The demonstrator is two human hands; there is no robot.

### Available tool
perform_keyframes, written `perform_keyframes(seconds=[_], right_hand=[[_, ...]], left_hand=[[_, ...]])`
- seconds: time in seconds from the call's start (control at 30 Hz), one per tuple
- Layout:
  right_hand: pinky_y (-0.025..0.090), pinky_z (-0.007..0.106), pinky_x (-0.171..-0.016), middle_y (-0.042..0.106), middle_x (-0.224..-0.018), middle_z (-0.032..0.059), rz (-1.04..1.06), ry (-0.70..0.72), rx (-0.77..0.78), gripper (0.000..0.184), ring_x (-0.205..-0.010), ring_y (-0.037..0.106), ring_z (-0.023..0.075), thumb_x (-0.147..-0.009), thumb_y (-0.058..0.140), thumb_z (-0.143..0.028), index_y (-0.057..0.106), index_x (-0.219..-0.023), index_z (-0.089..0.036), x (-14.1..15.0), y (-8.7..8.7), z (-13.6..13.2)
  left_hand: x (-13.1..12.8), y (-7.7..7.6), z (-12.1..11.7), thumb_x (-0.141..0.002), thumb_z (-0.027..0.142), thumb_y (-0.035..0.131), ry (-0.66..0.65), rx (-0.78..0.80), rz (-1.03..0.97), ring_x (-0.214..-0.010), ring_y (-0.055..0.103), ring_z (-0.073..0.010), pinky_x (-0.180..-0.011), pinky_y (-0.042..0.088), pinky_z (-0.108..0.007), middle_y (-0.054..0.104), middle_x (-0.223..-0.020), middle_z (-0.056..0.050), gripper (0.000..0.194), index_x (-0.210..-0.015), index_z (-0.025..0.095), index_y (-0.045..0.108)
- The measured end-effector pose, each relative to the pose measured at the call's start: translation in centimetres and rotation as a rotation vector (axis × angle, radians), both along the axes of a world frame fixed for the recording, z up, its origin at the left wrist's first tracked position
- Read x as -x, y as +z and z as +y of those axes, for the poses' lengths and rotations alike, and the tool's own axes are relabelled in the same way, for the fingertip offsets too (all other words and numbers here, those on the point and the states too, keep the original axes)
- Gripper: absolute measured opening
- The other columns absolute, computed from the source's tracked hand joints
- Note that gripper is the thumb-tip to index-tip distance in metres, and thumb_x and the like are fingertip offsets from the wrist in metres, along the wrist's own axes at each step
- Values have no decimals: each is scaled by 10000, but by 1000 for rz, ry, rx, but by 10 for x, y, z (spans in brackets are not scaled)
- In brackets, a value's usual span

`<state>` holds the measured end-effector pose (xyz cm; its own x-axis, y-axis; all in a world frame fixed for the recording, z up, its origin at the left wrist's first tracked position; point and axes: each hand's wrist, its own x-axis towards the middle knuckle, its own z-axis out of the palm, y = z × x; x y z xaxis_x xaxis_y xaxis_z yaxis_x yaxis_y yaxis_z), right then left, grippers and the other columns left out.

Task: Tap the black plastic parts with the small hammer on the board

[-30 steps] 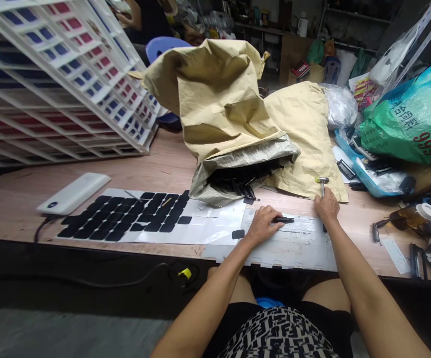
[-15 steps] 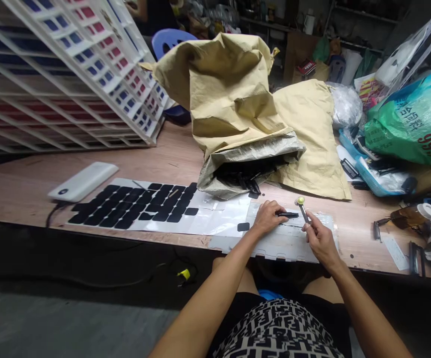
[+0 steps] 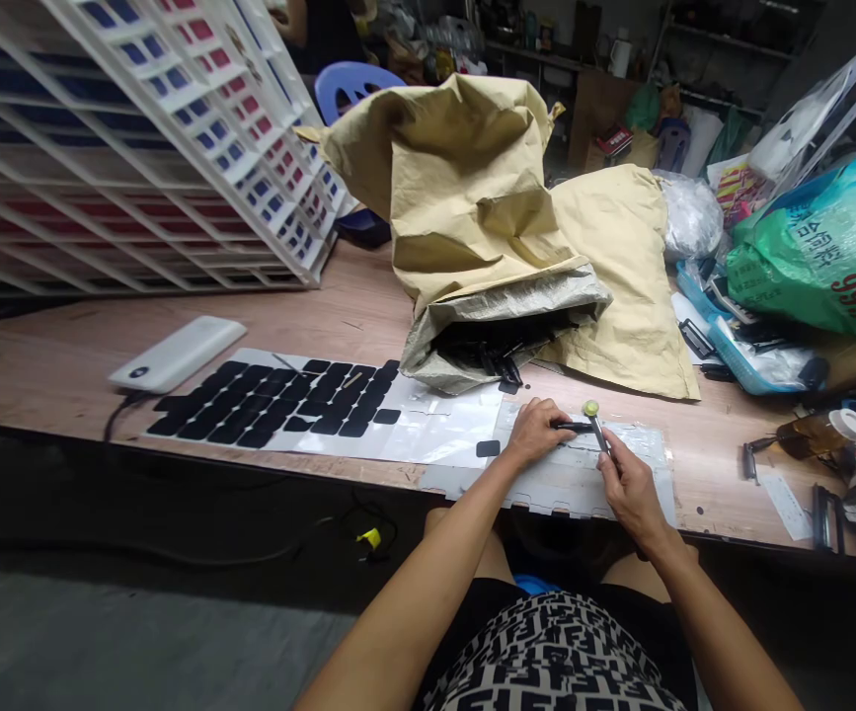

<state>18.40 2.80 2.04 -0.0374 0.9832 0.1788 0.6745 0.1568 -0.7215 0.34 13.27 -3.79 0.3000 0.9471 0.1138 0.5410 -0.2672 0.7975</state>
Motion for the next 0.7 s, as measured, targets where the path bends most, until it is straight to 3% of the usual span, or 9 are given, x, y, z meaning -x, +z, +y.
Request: perform_keyframes(seconds=[0.3, 0.4, 0.5, 0.6, 0.7], right_hand=[[569, 343, -736, 731, -885, 54, 24, -49, 90, 468, -754, 670, 197, -936, 489, -373, 617, -1352, -201, -11, -4, 0], [540, 326, -713, 712, -864, 49, -18, -150, 47, 492, -688, 629, 177, -926, 492, -400, 610, -1353, -184, -24, 4, 28], [522, 353, -805, 718, -993, 97, -148, -283, -39, 488, -794, 640, 207, -909, 459, -342, 618, -1334, -162, -43, 8, 71], [482, 386, -916, 696, -1113, 145, -276, -392, -43, 512, -966, 627, 254, -867, 412, -227, 614, -1329, -133, -61, 2, 114], [454, 392, -940, 669, -1089, 159, -338, -450, 10, 525, -1015, 587, 274, -846, 397, -178, 608, -1322, -115, -70, -13, 140]], left_hand=[[0, 0, 0, -735, 315, 823, -1, -11, 4, -929, 547, -201, -882, 390, -356, 669, -859, -2, 159, -873, 251, 776], [0, 0, 0, -741, 323, 817, -3, -10, 10, -926, 548, -208, -877, 395, -356, 662, -854, -7, 142, -855, 252, 771], [0, 0, 0, -744, 317, 811, -3, -6, 15, -922, 548, -211, -879, 400, -360, 660, -854, -10, 138, -855, 247, 766], [0, 0, 0, -748, 303, 803, -10, -4, 12, -918, 546, -206, -882, 401, -361, 659, -854, -4, 137, -867, 248, 762], [1, 1, -1, -750, 298, 799, -19, -5, -1, -925, 548, -207, -883, 402, -364, 660, -858, -2, 140, -875, 250, 759]])
